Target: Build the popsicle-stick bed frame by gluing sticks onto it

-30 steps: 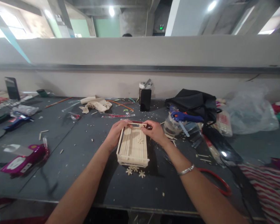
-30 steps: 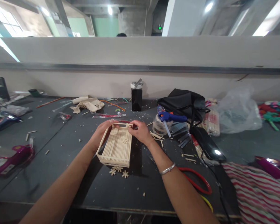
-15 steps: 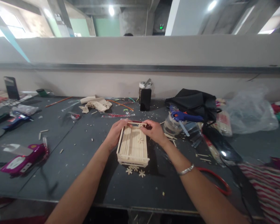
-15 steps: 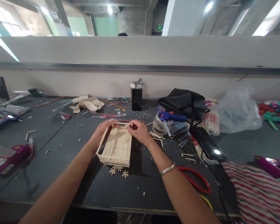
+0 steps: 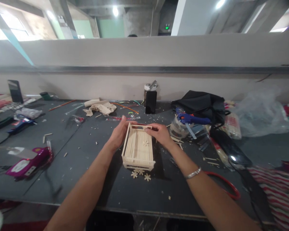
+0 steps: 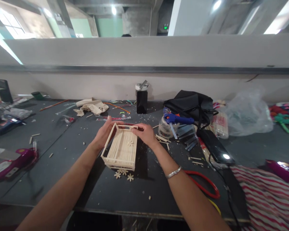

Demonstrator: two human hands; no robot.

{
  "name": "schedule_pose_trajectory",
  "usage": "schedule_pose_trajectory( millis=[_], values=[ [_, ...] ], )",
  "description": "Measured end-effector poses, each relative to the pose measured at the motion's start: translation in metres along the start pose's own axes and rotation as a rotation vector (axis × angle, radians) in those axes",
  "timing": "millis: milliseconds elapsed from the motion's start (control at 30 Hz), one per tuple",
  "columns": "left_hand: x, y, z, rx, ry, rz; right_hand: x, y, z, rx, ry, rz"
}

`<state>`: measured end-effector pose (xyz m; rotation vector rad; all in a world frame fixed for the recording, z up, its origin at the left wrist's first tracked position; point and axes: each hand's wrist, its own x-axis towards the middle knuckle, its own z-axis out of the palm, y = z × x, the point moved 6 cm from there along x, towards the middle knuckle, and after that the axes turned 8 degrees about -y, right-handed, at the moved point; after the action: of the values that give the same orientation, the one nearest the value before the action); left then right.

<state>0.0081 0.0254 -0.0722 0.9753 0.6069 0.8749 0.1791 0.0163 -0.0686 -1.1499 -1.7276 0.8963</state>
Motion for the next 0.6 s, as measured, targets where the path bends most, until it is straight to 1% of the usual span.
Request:
schedule_pose_trajectory(
  millis=[167,267,400,500,600],
  values=[
    [0.020,0.005,0.002,0.097,-0.142,-0.128,0.000,0.006,0.004,0.119,-0.012,0.060],
    [0.028,0.006,0.004,0.129,-0.197,-0.168,0.000,0.007,0.005,0.161,-0.012,0.079],
    [0.029,0.001,0.004,0.089,-0.191,-0.152,0.001,0.006,0.004,0.167,-0.002,0.093],
    [0.026,-0.003,0.003,0.050,-0.178,-0.119,0.000,0.004,0.004,0.144,0.003,0.091],
    [0.023,-0.003,0.006,0.044,-0.179,-0.089,-0.001,0.001,0.003,0.124,0.009,0.091]
  ],
)
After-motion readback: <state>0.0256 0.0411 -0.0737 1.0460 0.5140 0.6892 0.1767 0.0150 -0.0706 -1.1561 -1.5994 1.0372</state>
